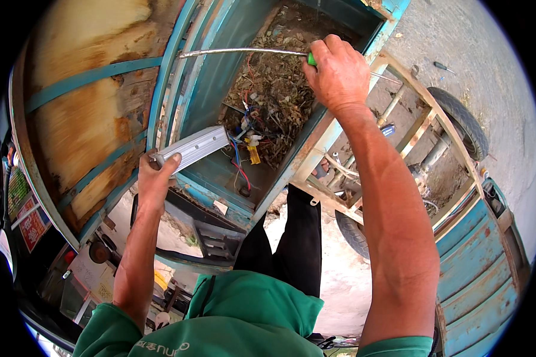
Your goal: The person uses a screwdriver to remove screws from a metal panel on a teal three-wheeled vehicle. After opening the panel, they manipulate wires and a yellow electrical component inside the compartment, then remove the component and place it on the vehicle frame.
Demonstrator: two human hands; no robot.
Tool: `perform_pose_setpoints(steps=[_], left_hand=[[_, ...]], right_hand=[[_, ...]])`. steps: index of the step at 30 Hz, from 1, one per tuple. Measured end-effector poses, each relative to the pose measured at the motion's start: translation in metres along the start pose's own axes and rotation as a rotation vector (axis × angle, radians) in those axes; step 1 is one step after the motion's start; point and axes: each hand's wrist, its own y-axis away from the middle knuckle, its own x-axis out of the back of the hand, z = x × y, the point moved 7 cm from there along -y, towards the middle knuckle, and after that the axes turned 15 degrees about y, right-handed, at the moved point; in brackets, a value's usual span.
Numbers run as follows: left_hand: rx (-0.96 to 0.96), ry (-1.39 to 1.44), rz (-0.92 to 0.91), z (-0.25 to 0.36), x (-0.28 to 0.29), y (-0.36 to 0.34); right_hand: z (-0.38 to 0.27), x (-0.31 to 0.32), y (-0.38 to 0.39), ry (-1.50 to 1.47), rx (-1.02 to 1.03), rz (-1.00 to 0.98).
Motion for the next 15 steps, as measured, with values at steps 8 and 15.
perform_pose_setpoints(steps=[8, 15], left_hand=[[-0.526, -0.65, -0.263, 0.144, -0.125, 0.006], [-0.536, -0.76, -0.377, 0.136, -0.193, -0.08]], right_hand=[[0.001, 0.0, -0.001, 0.009, 0.03, -0.006], [-0.005, -0.002, -0.004, 0.063, 0.018, -0.036]])
